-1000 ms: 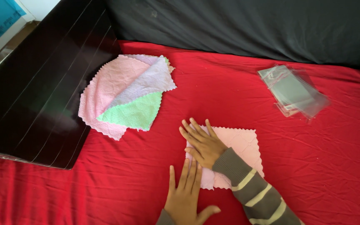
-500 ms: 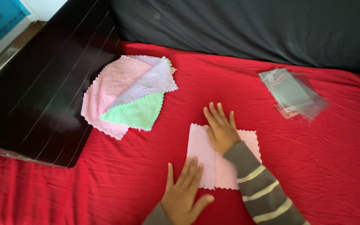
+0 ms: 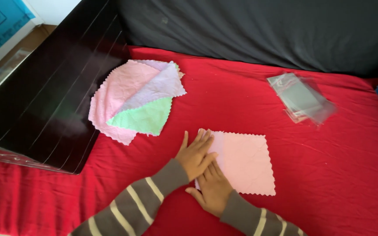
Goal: Folding small microfiber towels and placing them into individual plastic bags.
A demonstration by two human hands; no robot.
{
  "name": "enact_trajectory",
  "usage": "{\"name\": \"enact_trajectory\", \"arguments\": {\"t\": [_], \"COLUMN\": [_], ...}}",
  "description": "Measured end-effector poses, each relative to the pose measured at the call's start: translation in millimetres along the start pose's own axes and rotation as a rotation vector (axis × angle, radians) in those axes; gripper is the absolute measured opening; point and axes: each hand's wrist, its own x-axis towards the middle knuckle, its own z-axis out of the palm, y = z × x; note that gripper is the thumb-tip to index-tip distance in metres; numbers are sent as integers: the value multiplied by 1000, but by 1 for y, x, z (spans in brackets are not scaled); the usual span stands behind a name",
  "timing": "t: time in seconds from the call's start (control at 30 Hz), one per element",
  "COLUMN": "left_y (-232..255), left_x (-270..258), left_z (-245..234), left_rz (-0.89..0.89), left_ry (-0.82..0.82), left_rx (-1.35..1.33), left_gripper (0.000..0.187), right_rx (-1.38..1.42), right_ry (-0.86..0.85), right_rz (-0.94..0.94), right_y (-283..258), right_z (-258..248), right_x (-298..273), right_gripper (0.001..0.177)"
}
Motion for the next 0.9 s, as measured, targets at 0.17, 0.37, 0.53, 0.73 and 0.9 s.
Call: {"name": "enact_trajectory", "arguments": {"t": [0.17,0.37,0.53,0.73,0.9], "left_y": [0,7,-6,-37,-58], "left_x": [14,29,41,55,39], "left_z": [2,-15,-5,7,25], "left_rz": [-65,-237,-256,-228,-222], "left_ry": [-17,-159,-141,-27,456], "left_rx": [120,219,318,413,237], "left_gripper": [78,86,85,78,73], "right_rx": [-11,-111,-118,-351,-343], "right_ry": [-45,-26,83,-17,372], "right_rz": [-9,-11,9,-167,235], "right_y": [-6,-17,-46,-31,4], "right_z": [-12,-4,-22,-25,-84], "right_x": [1,-21,-36,-77,-85], "right_gripper": [78,89,92,82,32]}}
